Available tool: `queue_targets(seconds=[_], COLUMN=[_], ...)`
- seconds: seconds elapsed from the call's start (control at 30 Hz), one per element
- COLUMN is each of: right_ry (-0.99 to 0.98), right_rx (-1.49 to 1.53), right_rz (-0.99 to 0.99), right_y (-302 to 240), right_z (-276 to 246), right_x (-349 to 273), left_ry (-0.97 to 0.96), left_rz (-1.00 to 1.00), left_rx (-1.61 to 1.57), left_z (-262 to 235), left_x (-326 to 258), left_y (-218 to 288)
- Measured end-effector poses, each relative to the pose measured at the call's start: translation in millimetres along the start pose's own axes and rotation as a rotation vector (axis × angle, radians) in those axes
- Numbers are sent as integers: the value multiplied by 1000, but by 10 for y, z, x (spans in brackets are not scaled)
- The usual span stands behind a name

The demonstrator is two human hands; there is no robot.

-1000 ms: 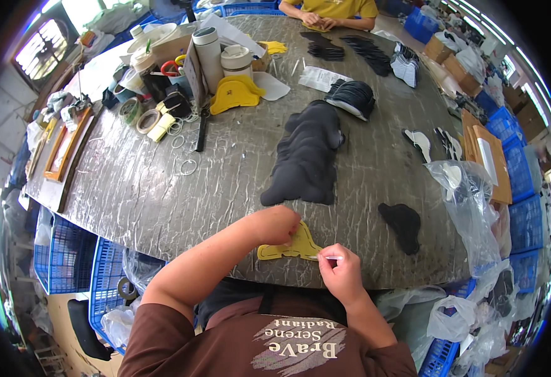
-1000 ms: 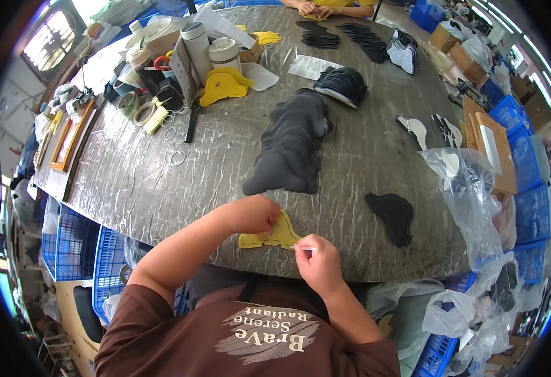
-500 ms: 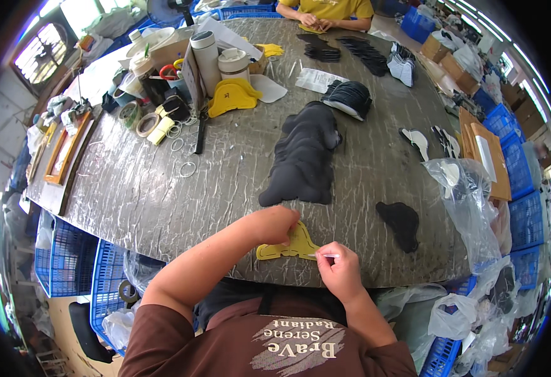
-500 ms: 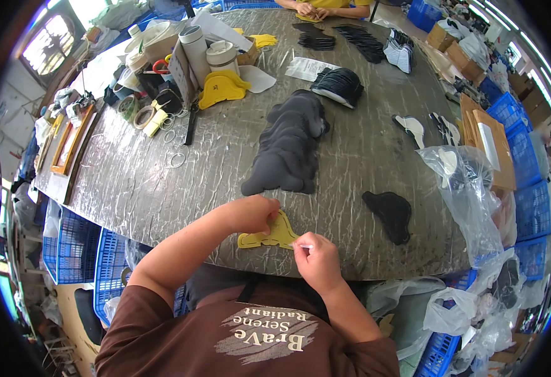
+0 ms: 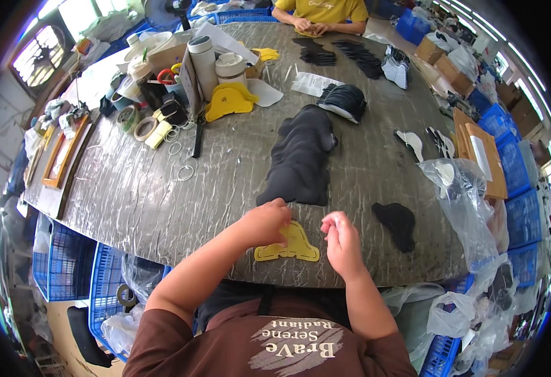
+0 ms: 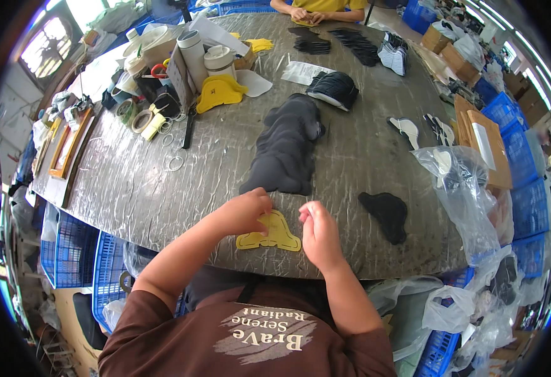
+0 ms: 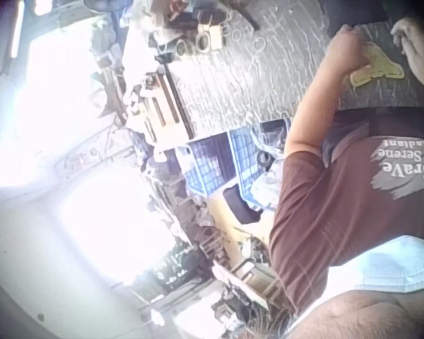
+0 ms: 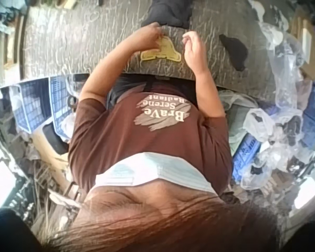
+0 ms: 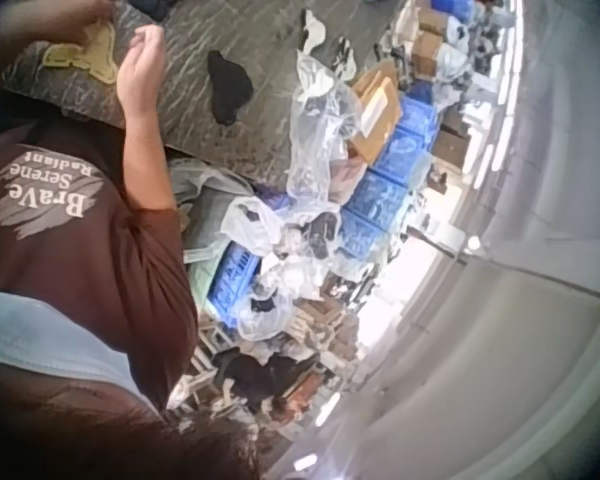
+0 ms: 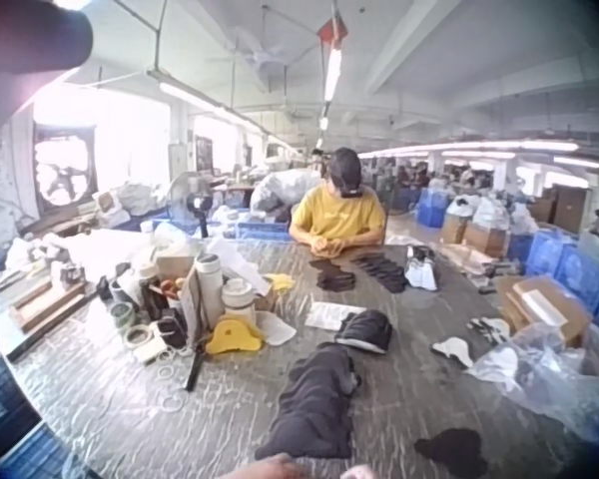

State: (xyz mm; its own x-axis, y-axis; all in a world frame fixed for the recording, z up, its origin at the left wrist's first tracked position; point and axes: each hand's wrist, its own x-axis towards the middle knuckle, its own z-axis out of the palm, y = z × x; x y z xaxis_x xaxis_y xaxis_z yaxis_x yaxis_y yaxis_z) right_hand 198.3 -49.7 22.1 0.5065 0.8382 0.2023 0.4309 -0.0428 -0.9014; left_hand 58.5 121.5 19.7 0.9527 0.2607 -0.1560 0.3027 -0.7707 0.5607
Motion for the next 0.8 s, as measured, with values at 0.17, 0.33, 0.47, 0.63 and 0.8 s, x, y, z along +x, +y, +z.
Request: queue_targets(seconds=[0.17, 0.33, 0.47, 0.63, 0.8], right_ry=[-168, -311, -406, -345, -271], right_rx=[-22, -135, -535, -623, -204], right_rz=[198, 246, 68, -33, 143], right_y=[148, 191, -6, 25, -32], right_z=[72, 171, 352, 431, 253], right_x=[289, 401, 357, 291, 144], left_ry=[152, 187, 231, 205, 314], left_rz=[-52, -221, 11, 23, 72], left_rx=[-209, -1049, -1661, -1751, -1820], left_z=[4, 29, 65, 66, 68], left_x=[-92, -192, -311, -264, -335], left_y=[-54, -489, -866, -892, -939])
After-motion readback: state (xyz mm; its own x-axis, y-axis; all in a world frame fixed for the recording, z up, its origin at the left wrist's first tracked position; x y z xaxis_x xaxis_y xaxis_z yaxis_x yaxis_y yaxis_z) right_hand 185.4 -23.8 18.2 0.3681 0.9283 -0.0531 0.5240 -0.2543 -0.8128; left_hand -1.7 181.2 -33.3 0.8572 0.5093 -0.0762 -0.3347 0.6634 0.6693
